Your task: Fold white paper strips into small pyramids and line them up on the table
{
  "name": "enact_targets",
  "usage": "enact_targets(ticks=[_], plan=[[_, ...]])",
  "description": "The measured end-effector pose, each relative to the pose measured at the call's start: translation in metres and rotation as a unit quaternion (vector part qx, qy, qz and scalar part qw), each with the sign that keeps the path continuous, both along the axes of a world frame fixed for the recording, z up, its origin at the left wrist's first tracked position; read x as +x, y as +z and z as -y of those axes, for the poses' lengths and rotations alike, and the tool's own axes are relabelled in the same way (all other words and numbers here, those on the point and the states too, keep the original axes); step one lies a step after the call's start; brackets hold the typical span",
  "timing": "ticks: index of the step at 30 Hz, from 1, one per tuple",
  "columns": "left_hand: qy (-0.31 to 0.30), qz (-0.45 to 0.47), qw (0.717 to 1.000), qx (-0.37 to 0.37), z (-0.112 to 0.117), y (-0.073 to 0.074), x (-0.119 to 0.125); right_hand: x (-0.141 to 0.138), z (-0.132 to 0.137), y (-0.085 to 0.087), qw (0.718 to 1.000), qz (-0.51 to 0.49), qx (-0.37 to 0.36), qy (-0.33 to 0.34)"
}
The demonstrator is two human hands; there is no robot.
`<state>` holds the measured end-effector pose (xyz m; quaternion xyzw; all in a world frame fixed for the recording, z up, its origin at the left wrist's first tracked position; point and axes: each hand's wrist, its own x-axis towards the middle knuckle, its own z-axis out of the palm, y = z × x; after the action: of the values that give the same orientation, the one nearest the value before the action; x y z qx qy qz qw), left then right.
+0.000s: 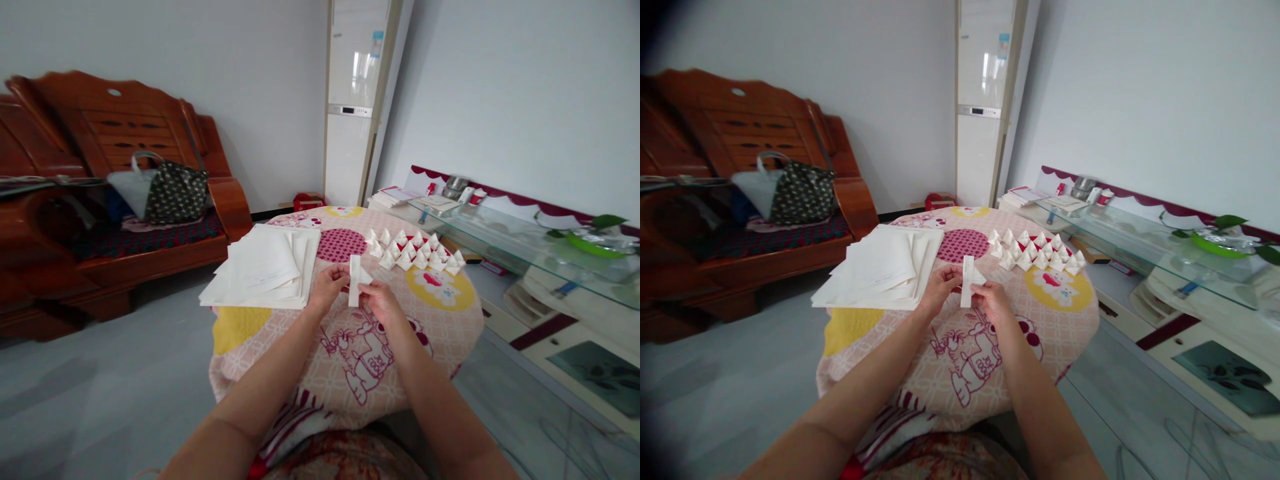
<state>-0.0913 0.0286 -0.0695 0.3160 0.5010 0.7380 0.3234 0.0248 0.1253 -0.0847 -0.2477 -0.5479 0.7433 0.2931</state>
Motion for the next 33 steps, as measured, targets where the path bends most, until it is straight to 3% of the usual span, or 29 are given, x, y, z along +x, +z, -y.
enact_targets(ticks=[3,5,8,11,14,17,20,23,26,29,33], plan=[[0.083,-0.076,0.994,0.013,-0.003,-0.005,-0.006,-0.002,0.003,-0.001,1.0,-0.011,0.019,-0.022],[0.101,-0.132,0.986,0.007,-0.005,-0.008,-0.011,-0.003,0.003,-0.003,0.997,-0.007,0.053,-0.047],[0.084,-0.191,0.978,-0.004,-0.004,-0.01,-0.016,-0.003,0.0,-0.007,0.988,0.019,0.124,-0.087],[0.061,-0.213,0.975,-0.004,-0.001,-0.006,-0.014,-0.002,-0.003,-0.007,0.961,0.042,0.245,-0.119],[0.02,-0.197,0.98,-0.012,0.003,0.0,-0.009,0.0,-0.003,-0.003,0.925,0.034,0.361,-0.111],[-0.006,-0.162,0.987,-0.009,0.007,0.005,-0.008,0.002,0.0,0.001,0.909,0.036,0.408,-0.079],[-0.019,-0.138,0.99,0.0,0.01,0.008,-0.012,0.005,-0.003,0.001,0.921,0.058,0.377,-0.077],[-0.061,-0.124,0.99,-0.009,0.013,0.008,-0.017,0.009,-0.006,0.003,0.952,0.055,0.29,-0.083],[-0.115,-0.123,0.985,-0.036,0.014,0.006,-0.019,0.01,-0.005,0.008,0.977,0.011,0.209,-0.043],[-0.154,-0.143,0.977,-0.048,0.014,0.006,-0.018,0.01,0.002,0.014,0.986,-0.017,0.165,-0.003],[-0.168,-0.156,0.972,-0.05,0.015,0.007,-0.017,0.01,0.005,0.018,0.988,-0.022,0.151,0.002]])
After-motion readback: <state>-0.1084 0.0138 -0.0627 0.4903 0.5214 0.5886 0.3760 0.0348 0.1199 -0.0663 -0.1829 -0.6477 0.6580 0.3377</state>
